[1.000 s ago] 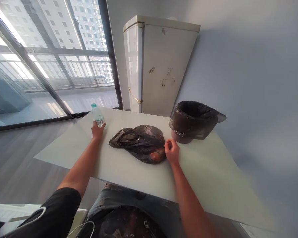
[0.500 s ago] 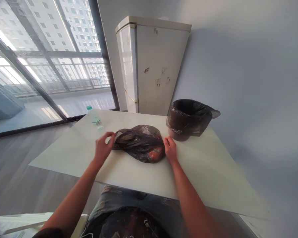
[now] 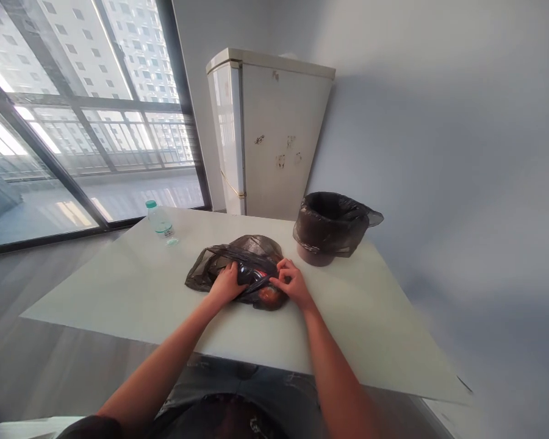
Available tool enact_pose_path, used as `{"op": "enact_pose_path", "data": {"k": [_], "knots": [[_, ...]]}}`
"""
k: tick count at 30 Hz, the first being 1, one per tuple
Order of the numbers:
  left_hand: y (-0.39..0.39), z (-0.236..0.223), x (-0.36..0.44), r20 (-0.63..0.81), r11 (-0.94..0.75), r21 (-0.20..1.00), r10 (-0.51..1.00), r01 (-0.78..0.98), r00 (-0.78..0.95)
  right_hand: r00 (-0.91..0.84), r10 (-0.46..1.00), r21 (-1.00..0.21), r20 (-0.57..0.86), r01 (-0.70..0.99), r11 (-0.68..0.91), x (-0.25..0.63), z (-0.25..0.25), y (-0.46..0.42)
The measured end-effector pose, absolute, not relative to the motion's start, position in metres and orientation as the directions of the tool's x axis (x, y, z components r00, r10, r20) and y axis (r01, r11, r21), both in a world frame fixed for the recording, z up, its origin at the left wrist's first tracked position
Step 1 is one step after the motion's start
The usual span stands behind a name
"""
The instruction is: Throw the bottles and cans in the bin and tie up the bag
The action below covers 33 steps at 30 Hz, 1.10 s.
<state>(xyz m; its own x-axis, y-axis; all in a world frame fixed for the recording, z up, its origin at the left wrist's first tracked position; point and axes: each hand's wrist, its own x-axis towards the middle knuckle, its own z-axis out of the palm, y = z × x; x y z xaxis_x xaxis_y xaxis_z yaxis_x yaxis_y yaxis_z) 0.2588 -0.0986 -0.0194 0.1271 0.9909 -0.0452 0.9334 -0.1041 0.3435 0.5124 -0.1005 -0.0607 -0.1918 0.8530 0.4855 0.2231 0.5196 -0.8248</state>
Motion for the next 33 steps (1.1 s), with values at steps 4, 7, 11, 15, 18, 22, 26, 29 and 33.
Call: {"op": "enact_pose_path", "data": {"k": [4,7,11,15,18,22,26,29,33], "knots": [[-0.11,-0.019,0.253,-0.069,-0.069,0.308,0.993,0.949,0.094,-0.181,0.852,-0.819,0.491,0.239,0.522,0.508,-0.056,-0.101],[-0.117,-0.012,0.244,0.002,-0.039,0.304,0.999,0.952,0.04,-0.172,0.85,-0.816,0.499,0.239,0.527,0.507,-0.053,-0.102],[-0.129,0.0,0.231,0.297,-0.123,0.435,0.955,0.892,-0.013,-0.156,0.847,-0.81,0.508,0.25,0.531,0.507,-0.054,-0.099],[-0.135,0.012,0.22,0.461,-0.242,0.6,0.883,0.763,-0.083,-0.136,0.841,-0.802,0.524,0.252,0.541,0.508,-0.058,-0.094],[-0.137,0.022,0.213,0.512,-0.292,0.675,0.847,0.678,-0.145,-0.137,0.837,-0.799,0.531,0.249,0.547,0.509,-0.06,-0.091],[-0.149,0.049,0.201,0.61,-0.359,0.68,0.761,0.639,-0.222,-0.137,0.837,-0.801,0.53,0.245,0.547,0.51,-0.062,-0.091],[-0.158,0.083,0.172,0.689,-0.402,0.672,0.647,0.622,-0.326,-0.133,0.841,-0.805,0.524,0.246,0.54,0.51,-0.062,-0.093],[-0.146,0.093,0.133,0.727,-0.357,0.645,0.56,0.676,-0.398,-0.131,0.844,-0.806,0.52,0.252,0.536,0.509,-0.059,-0.095],[-0.108,0.073,0.07,0.758,-0.165,0.58,0.467,0.798,-0.454,-0.126,0.848,-0.811,0.515,0.25,0.53,0.508,-0.056,-0.097]]}}
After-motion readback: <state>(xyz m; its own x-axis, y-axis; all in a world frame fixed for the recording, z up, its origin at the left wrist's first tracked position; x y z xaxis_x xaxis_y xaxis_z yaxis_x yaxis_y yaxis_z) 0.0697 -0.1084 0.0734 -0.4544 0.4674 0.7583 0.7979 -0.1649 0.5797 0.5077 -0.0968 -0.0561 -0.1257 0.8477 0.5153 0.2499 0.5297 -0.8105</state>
